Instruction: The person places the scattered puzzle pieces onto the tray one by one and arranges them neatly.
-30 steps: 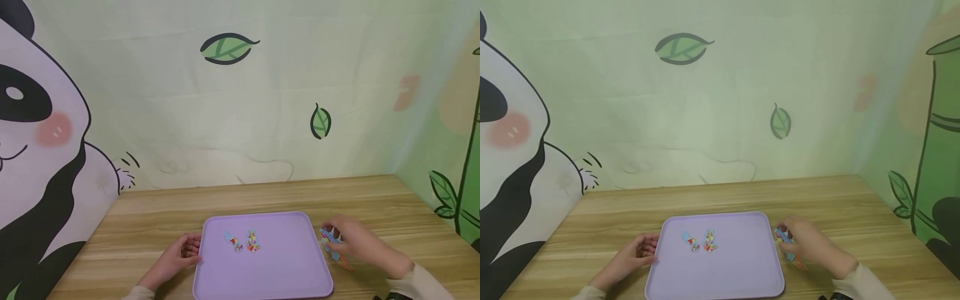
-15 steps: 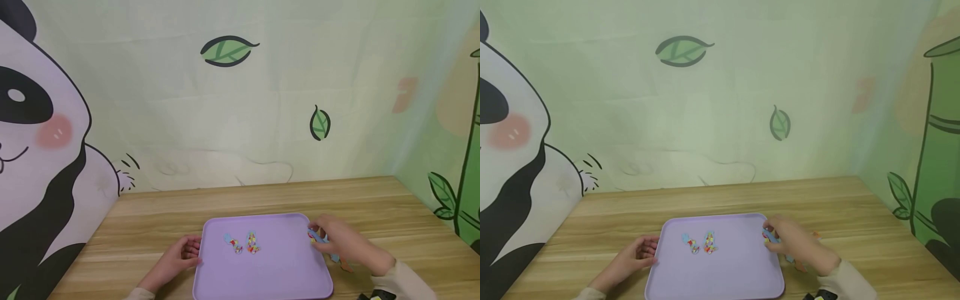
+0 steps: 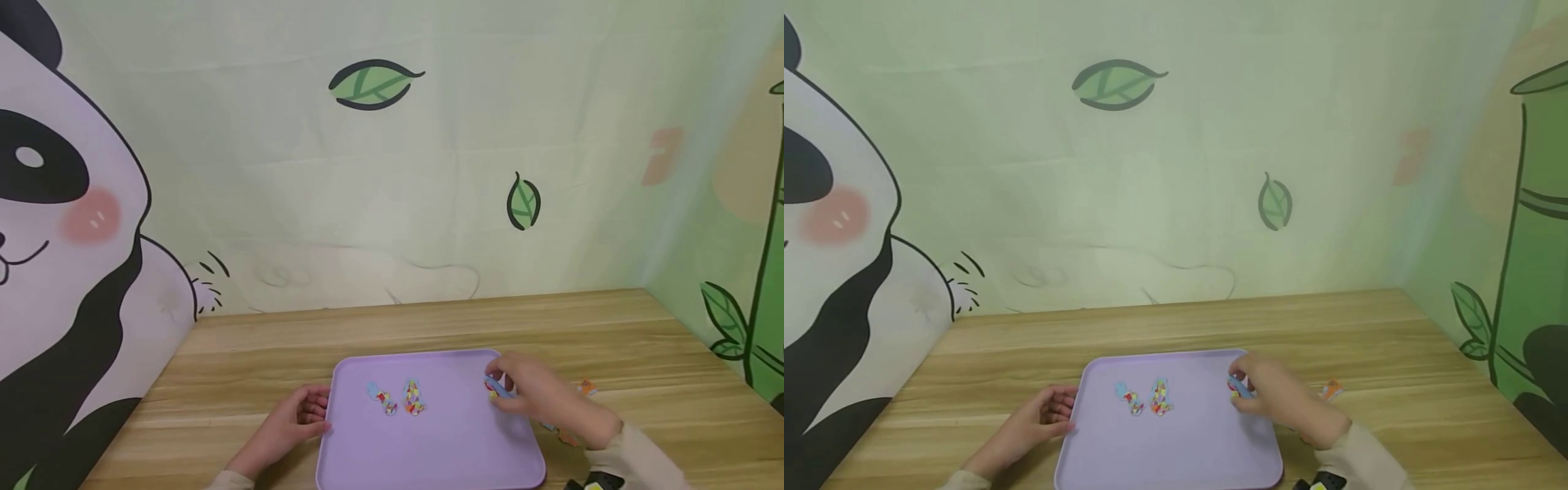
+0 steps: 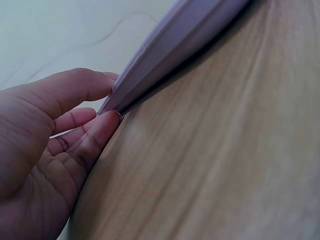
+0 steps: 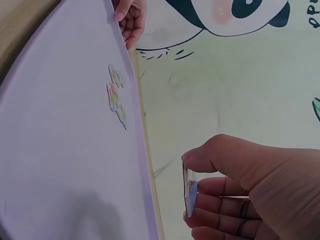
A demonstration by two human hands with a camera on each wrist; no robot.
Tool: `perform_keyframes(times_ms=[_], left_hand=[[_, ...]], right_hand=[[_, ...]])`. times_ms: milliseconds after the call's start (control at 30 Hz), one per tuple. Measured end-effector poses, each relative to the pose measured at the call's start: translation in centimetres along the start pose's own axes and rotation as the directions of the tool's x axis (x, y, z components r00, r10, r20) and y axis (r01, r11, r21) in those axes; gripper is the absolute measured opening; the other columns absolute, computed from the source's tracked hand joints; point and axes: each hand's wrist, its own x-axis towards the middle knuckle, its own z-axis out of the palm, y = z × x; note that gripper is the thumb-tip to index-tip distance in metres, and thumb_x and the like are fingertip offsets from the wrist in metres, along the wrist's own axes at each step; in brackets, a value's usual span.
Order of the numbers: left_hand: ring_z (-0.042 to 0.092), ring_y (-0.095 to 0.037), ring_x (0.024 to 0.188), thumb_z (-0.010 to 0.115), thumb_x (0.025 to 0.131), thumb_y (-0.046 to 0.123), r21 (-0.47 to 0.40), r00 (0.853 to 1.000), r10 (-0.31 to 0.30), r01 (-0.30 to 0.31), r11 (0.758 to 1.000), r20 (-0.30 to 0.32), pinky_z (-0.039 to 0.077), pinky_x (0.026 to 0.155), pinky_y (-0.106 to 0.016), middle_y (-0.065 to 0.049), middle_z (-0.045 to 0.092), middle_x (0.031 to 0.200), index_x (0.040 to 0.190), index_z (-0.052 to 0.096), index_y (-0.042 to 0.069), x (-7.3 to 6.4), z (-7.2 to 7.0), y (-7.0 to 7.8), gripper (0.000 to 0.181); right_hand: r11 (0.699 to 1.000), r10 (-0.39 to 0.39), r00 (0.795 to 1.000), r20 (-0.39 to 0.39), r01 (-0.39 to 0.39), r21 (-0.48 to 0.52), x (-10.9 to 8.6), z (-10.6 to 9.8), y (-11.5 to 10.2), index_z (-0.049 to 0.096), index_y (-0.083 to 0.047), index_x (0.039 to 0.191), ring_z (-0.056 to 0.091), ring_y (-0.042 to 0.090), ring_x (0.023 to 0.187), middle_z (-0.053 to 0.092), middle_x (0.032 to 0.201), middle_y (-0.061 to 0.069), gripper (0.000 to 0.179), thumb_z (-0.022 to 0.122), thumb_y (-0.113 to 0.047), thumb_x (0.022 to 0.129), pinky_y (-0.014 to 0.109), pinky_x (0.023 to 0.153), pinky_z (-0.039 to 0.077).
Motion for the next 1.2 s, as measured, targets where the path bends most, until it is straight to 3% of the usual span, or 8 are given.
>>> perform_keyframes(times_ms=[233,433,1200], left_hand=[[0.057,-0.006,0.09,0.073,0.081,0.005,-0.006,1.0,-0.017,0.017,1.0,0.0,0.053,0.081,-0.019,-0.023,0.058,0.109,0.128,0.045,-0.013,0.0,0.0,0.1,0.057],[0.057,-0.007,0.091,0.073,0.082,0.006,-0.002,1.0,-0.025,0.025,1.0,-0.005,0.053,0.081,-0.018,-0.022,0.058,0.11,0.128,0.045,-0.012,0.0,-0.1,0.2,0.057],[0.058,-0.006,0.09,0.073,0.081,0.005,-0.007,0.999,-0.036,0.036,0.999,-0.009,0.053,0.081,-0.018,-0.023,0.058,0.11,0.128,0.045,-0.013,0.0,0.0,0.1,0.058]], right_hand=[[0.999,-0.014,1.0,-0.004,0.014,0.034,0.7,0.5,-0.4,0.063,-0.005,0.097,0.056,0.008,0.071,0.063,0.088,-0.001,0.023,0.072,-0.013,0.077,0.019,0.062,0.047],[0.998,-0.07,0.997,-0.043,0.07,-0.005,1.3,1.3,-0.5,0.063,-0.004,0.093,0.057,0.007,0.068,0.063,0.085,0.001,0.022,0.073,-0.012,0.075,0.018,0.061,0.047],[0.999,-0.024,0.999,0.039,0.023,0.034,3.3,3.5,-1.9,0.063,-0.001,0.097,0.054,0.009,0.073,0.058,0.084,0.002,0.028,0.075,-0.016,0.077,0.02,0.065,0.048]])
